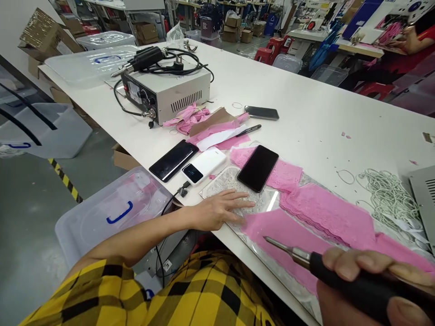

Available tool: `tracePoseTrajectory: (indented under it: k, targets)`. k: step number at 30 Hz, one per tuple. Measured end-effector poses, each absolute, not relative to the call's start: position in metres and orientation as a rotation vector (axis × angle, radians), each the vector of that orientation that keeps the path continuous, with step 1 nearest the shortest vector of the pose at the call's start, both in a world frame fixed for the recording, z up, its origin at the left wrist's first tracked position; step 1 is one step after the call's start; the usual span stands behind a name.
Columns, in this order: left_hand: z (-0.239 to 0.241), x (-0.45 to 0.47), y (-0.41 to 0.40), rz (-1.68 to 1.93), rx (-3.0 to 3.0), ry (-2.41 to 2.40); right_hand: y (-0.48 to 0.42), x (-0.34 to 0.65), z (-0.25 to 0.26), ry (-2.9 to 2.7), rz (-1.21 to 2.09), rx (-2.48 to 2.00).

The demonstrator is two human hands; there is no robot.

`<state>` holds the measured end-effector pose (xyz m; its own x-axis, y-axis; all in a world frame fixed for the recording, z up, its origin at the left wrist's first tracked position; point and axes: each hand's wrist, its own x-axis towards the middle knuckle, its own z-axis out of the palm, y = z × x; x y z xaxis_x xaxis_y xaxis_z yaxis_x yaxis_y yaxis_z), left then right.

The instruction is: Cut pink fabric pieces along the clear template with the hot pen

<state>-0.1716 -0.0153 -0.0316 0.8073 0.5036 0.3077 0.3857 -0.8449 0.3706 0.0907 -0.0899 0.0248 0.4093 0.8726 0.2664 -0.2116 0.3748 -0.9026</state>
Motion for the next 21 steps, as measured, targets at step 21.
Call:
tracePoseTrajectory:
  k: [21]
  targets:
    - [-0.034,-0.171,-0.016,0.613,2.714,0.656,-0.069,0.042,0.02,-1.056,0.879,-0.815]
